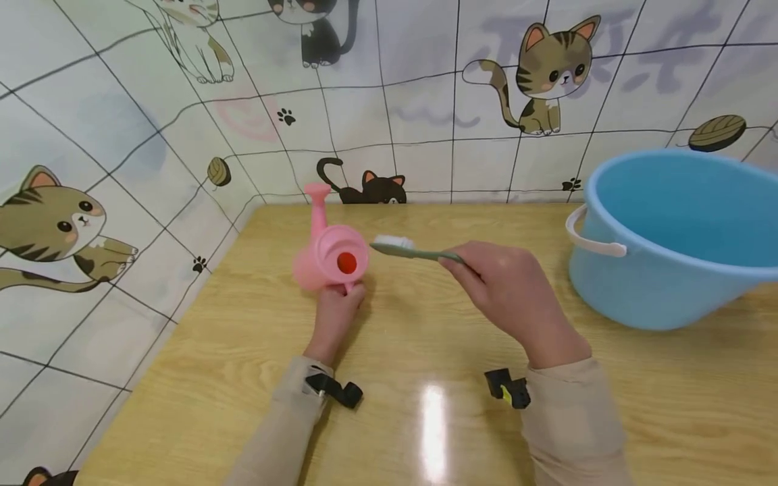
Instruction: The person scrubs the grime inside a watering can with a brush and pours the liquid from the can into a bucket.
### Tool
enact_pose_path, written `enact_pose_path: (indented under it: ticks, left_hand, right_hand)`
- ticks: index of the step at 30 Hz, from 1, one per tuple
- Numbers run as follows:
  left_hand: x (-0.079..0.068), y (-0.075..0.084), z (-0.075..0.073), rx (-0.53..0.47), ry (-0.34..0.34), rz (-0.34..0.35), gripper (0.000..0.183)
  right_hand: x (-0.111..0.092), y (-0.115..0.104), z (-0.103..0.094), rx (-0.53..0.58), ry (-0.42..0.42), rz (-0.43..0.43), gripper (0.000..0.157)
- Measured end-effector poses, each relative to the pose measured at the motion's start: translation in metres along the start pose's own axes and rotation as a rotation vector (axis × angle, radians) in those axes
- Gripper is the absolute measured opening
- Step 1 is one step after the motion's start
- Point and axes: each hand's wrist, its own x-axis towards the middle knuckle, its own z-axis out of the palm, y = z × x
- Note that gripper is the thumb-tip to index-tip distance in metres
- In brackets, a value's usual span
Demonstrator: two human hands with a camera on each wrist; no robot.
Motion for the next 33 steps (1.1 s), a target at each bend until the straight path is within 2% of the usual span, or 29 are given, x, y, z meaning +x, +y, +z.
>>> enact_pose_path:
  ticks: [6, 9, 13, 18, 22, 27, 30, 33]
  left_hand:
    - [-0.001, 0.0, -0.005, -0.022, -0.003, -0.03, 0.025]
    - [-0.001, 0.001, -0.006, -0.021, 0.005, -0.024, 0.025]
    - [0.0, 0.002, -0.006, -0.037, 0.006, -0.012, 0.025]
    - [0.001, 0.001, -0.006, -0.042, -0.013, 0.002, 0.026]
    - [0.0, 0.002, -0.006, -0.036, -0.032, -0.011, 0.027]
    - [-0.001, 0.003, -0.005, -0.085, -0.096, -0.029, 0.027]
    - [-0.002, 0.005, -0.005, -0.088, -0.138, -0.03, 0.026]
    - [-0.002, 0.005, -0.005, -0.101, -0.152, -0.015, 0.026]
  right_hand:
    - [0.001, 0.002, 0.003, -0.026, -0.022, 0.042, 0.009]
    - [0.0, 0.003, 0.001, -0.023, -0.013, 0.059, 0.012]
    - [0.001, 0.005, -0.001, -0.039, -0.019, 0.08, 0.008]
    - [0.0, 0.008, -0.002, -0.075, -0.027, 0.127, 0.002]
    - [-0.002, 0.011, -0.002, -0.091, -0.039, 0.155, 0.005]
    - [-0.005, 0.018, 0.002, -0.119, -0.085, 0.192, 0.01]
    - [-0.009, 0.025, 0.008, -0.145, -0.146, 0.225, 0.011]
    - [-0.014, 0.033, 0.015, -0.175, -0.199, 0.256, 0.013]
